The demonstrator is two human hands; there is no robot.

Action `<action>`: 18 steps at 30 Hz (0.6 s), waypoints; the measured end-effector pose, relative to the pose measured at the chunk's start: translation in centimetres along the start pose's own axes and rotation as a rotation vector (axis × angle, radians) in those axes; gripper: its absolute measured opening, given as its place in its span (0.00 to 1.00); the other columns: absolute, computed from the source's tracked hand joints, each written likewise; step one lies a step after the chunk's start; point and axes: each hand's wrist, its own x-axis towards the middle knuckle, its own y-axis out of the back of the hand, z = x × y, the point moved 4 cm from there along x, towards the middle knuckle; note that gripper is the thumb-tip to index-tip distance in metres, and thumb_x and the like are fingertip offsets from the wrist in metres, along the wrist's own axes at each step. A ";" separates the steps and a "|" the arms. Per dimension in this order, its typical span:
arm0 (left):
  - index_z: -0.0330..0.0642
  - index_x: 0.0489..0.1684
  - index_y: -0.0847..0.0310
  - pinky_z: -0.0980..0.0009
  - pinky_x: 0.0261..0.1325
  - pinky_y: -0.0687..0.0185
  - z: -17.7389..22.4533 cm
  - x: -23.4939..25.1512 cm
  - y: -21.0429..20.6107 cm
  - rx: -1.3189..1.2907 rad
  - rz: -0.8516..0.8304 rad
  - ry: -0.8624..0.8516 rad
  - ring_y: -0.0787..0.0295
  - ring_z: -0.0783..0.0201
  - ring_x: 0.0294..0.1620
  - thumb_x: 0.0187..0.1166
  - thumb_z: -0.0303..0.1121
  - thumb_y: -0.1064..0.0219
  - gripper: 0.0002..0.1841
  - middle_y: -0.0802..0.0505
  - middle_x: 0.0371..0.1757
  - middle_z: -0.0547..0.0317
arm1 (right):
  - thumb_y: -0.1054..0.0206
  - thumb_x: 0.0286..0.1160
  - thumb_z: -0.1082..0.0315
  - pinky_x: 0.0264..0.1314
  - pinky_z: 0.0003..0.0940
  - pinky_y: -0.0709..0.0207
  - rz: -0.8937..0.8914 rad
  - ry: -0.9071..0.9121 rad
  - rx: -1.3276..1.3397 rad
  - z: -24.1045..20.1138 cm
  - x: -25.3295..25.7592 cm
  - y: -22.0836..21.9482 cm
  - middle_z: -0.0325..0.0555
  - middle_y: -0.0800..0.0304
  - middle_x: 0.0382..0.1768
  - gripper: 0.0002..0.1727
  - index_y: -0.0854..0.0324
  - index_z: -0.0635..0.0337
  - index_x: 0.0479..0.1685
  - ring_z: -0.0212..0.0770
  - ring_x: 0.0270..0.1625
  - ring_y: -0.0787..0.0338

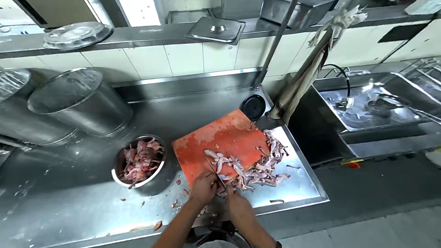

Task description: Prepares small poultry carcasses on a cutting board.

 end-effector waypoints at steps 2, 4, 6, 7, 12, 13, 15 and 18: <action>0.46 0.52 0.07 0.61 0.80 0.23 -0.1 -0.1 0.0 -0.013 0.022 -0.015 0.15 0.61 0.74 0.78 0.35 0.37 0.13 0.09 0.69 0.59 | 0.49 0.90 0.62 0.52 0.57 0.11 -0.012 0.008 -0.009 -0.1 -0.8 0.2 0.62 0.14 0.63 0.25 0.37 0.54 0.84 0.62 0.52 0.05; 0.46 0.51 0.07 0.62 0.79 0.22 -0.2 0.0 -0.1 -0.015 0.029 -0.019 0.15 0.62 0.73 0.78 0.35 0.37 0.13 0.09 0.69 0.59 | 0.50 0.91 0.63 0.52 0.57 0.11 -0.025 -0.002 -0.011 0.5 -1.9 -0.1 0.62 0.14 0.62 0.24 0.35 0.53 0.83 0.61 0.51 0.05; 0.48 0.51 0.06 0.63 0.78 0.22 -0.3 -0.1 -0.4 -0.016 0.023 -0.021 0.14 0.63 0.72 0.80 0.38 0.36 0.13 0.08 0.67 0.61 | 0.50 0.90 0.63 0.52 0.57 0.12 -0.057 -0.014 -0.003 1.4 -2.8 -0.7 0.61 0.12 0.59 0.23 0.34 0.53 0.81 0.62 0.51 0.06; 0.48 0.50 0.06 0.63 0.78 0.22 -0.3 -0.1 -0.6 -0.021 0.020 -0.029 0.14 0.63 0.72 0.80 0.39 0.36 0.13 0.08 0.66 0.61 | 0.50 0.90 0.62 0.52 0.57 0.12 -0.069 -0.019 -0.001 1.8 -3.0 -1.1 0.61 0.12 0.58 0.23 0.34 0.53 0.81 0.62 0.52 0.06; 0.44 0.45 0.05 0.64 0.77 0.20 -0.2 -0.2 -0.5 -0.053 0.067 -0.077 0.12 0.62 0.70 0.77 0.35 0.36 0.12 0.05 0.62 0.59 | 0.51 0.90 0.62 0.53 0.57 0.12 -0.016 0.033 0.015 0.3 -0.3 -0.9 0.60 0.10 0.55 0.24 0.36 0.53 0.83 0.61 0.53 0.06; 0.43 0.45 0.05 0.63 0.77 0.20 -0.2 -0.1 -0.4 -0.056 0.065 -0.083 0.12 0.62 0.69 0.77 0.34 0.35 0.11 0.05 0.61 0.58 | 0.50 0.90 0.64 0.55 0.58 0.12 -0.023 0.045 0.010 -0.6 0.4 0.0 0.60 0.11 0.56 0.25 0.36 0.53 0.84 0.62 0.55 0.06; 0.43 0.43 0.06 0.64 0.76 0.20 -0.2 -0.1 -0.3 -0.048 0.067 -0.093 0.11 0.62 0.68 0.77 0.33 0.34 0.10 0.05 0.60 0.58 | 0.48 0.88 0.65 0.55 0.60 0.12 -0.030 0.051 -0.002 -2.2 1.7 1.5 0.60 0.10 0.56 0.25 0.35 0.51 0.82 0.62 0.56 0.06; 0.43 0.43 0.05 0.65 0.77 0.20 -0.4 -0.2 -0.6 -0.049 0.106 -0.092 0.12 0.63 0.69 0.77 0.32 0.34 0.10 0.05 0.59 0.59 | 0.48 0.88 0.65 0.57 0.60 0.13 -0.040 0.039 -0.002 -1.9 1.7 1.0 0.61 0.12 0.60 0.25 0.36 0.49 0.84 0.62 0.58 0.07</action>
